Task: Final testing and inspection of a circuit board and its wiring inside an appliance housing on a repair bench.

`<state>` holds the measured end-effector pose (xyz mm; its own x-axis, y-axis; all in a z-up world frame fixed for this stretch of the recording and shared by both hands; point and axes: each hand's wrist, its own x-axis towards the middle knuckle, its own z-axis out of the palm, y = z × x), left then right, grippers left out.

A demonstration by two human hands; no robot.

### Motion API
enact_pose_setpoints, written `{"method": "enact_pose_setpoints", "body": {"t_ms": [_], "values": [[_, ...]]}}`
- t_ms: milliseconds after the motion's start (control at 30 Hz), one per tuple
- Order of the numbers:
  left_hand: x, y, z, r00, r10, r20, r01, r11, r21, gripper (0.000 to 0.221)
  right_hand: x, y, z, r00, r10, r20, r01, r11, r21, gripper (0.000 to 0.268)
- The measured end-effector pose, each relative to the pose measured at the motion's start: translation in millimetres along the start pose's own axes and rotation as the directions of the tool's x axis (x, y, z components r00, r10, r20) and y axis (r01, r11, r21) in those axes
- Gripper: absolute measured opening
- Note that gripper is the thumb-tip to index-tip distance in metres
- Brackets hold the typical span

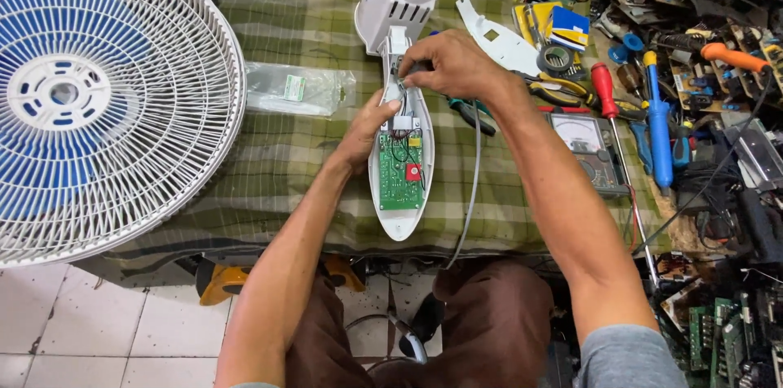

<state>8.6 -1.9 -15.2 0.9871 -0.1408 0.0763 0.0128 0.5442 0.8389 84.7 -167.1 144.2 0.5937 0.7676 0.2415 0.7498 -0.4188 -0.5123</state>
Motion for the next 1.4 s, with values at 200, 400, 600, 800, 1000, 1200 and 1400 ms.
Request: {"method": "enact_pose_setpoints", "body": {"t_ms": [200, 400, 600, 800, 1000, 1200, 1400], "values": [[-3, 31, 10, 0.991, -0.134, 0.014, 0.129, 0.973, 0.194, 0.090, 8, -12, -9, 0.982, 0.089, 0.169, -0.074, 0.993, -0.095, 0.006], [-6, 36, 16, 0.988, -0.156, 0.012, 0.154, 0.985, 0.081, 0.088, 15, -29, -8, 0.952, 0.124, 0.280, -0.015, 0.932, -0.363, 0.009], [-3, 16, 11, 0.999, -0.032, 0.024, 0.031, 0.998, 0.052, 0.076, 19, -36, -3, 0.914, 0.158, 0.375, 0.055, 0.865, -0.498, 0.008], [9, -10, -14, 0.994, 0.100, 0.040, -0.101, 0.994, 0.037, 0.063, 14, -37, 10, 0.886, 0.242, 0.396, -0.077, 0.918, -0.388, 0.014], [-2, 3, 2, 0.996, 0.076, 0.035, -0.077, 0.997, 0.013, 0.068, -5, -50, -1, 0.920, 0.175, 0.351, -0.117, 0.977, -0.180, 0.014], [29, -44, -58, 0.998, -0.023, -0.050, 0.023, 1.000, 0.001, 0.075, -48, -18, 20, 0.999, 0.029, -0.020, -0.028, 0.999, 0.032, 0.043], [7, -15, -23, 0.996, -0.041, -0.081, 0.041, 0.999, -0.010, 0.075, -121, -1, 69, 0.881, 0.436, -0.186, -0.281, 0.796, 0.537, 0.049]]}}
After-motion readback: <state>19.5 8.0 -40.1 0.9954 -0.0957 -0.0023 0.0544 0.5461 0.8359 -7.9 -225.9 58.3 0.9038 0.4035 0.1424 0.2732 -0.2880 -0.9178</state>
